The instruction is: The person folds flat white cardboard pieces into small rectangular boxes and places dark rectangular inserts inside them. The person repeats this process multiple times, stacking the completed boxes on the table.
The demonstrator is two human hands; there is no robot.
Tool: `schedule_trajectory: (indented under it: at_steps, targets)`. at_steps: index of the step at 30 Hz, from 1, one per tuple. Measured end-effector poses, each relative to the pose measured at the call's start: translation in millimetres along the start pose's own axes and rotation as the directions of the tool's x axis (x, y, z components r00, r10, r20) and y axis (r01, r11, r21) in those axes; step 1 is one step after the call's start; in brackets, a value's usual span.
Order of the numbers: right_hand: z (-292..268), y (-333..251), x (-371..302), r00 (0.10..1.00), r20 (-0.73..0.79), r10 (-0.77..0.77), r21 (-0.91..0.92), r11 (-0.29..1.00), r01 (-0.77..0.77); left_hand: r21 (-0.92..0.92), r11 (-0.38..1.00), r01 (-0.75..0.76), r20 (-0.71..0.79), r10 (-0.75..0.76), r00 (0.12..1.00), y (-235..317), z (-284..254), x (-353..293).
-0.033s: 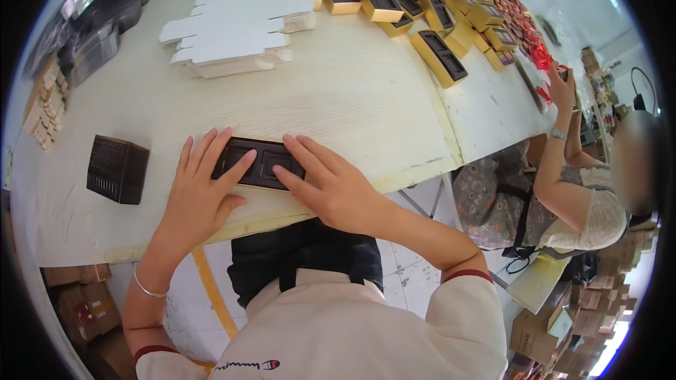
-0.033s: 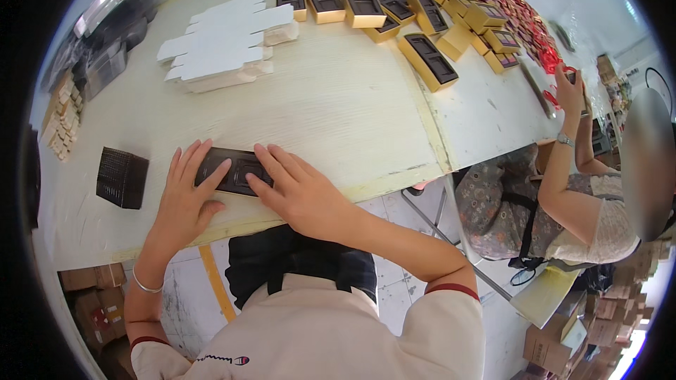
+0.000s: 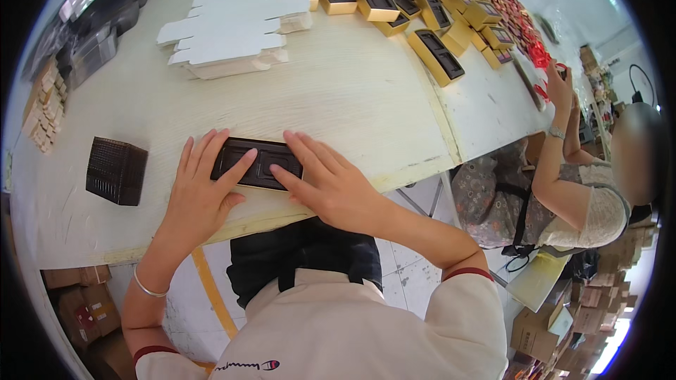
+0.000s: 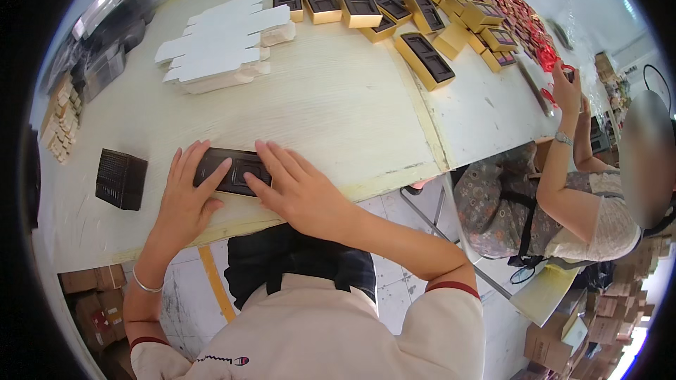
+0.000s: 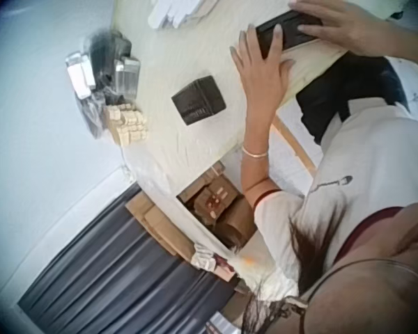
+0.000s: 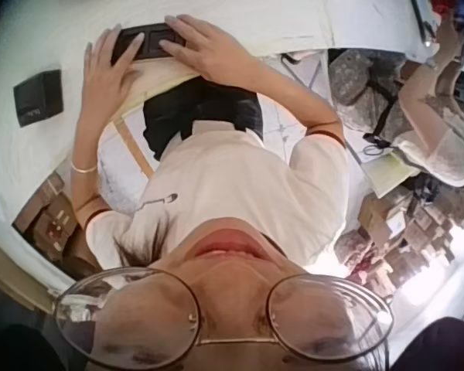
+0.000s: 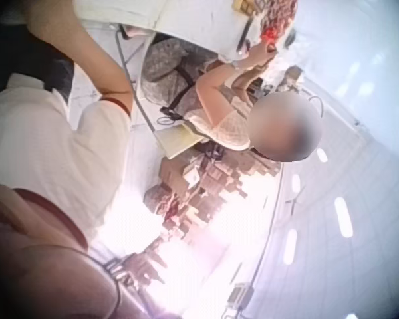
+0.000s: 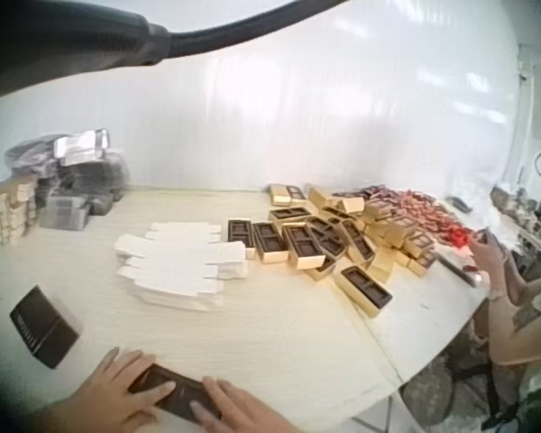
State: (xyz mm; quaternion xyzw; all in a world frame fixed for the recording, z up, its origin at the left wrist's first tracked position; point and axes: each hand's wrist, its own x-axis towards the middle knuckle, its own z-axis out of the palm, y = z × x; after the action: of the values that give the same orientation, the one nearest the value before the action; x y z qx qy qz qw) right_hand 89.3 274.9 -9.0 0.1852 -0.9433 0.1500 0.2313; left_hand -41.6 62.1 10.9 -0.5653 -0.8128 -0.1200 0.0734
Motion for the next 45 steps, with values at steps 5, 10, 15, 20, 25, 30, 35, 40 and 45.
schedule_trajectory:
  at_steps: [5, 10, 15, 20, 25, 30, 35, 40, 45]
  targets:
    - [3.3, 7.8, -1.6, 0.990, -0.049, 0.131, 0.134, 0.983, -0.123, -0.154, 0.984, 0.085, 0.032, -0.081, 0.996, -0.2, 15.1, 11.9]
    - [-17.7, 31.4, -15.2, 0.972, 0.018, 0.236, 0.195, 0.952, -0.235, -0.110, 0.994, 0.020, -0.044, -0.025, 0.999, 12.7, 0.3, 18.0]
    - [-79.2, 94.2, -54.9, 0.897, -0.110, 0.428, -0.225, 0.868, -0.442, -0.441, 0.887, -0.140, -0.262, 0.021, 0.965, 18.9, -62.8, 1.1]
    - [-89.2, 141.2, -53.2, 0.856, -0.306, 0.417, -0.428, 0.743, -0.515, -0.914, -0.014, -0.405, -0.395, 0.252, 0.883, 31.4, -114.3, -16.8]
    - [-41.2, 87.1, 23.7, 0.976, -0.114, 0.188, -0.149, 0.968, -0.204, -0.854, -0.216, -0.474, -0.520, 0.287, 0.805, 48.2, -154.7, -28.2]
    - [22.0, 18.6, 106.5, 0.991, 0.068, -0.113, 0.234, 0.968, 0.095, -0.803, -0.064, -0.593, -0.597, 0.077, 0.799, 59.7, -133.9, -58.7]
    - [68.6, -19.8, 173.2, 0.973, 0.229, 0.002, 0.677, 0.719, -0.161, -0.649, 0.757, -0.072, -0.433, -0.289, 0.854, -24.8, -127.6, -73.2]
    - [121.5, -48.0, 216.7, 0.882, 0.465, 0.080, 0.823, 0.328, -0.463, -0.225, 0.785, 0.577, -0.183, -0.615, 0.767, -114.8, -76.1, -103.2]
    - [106.7, -74.5, 231.1, 0.976, -0.215, 0.046, 0.605, 0.790, 0.096, -0.676, 0.653, 0.341, -0.377, -0.705, 0.600, -125.5, -42.2, -100.7]
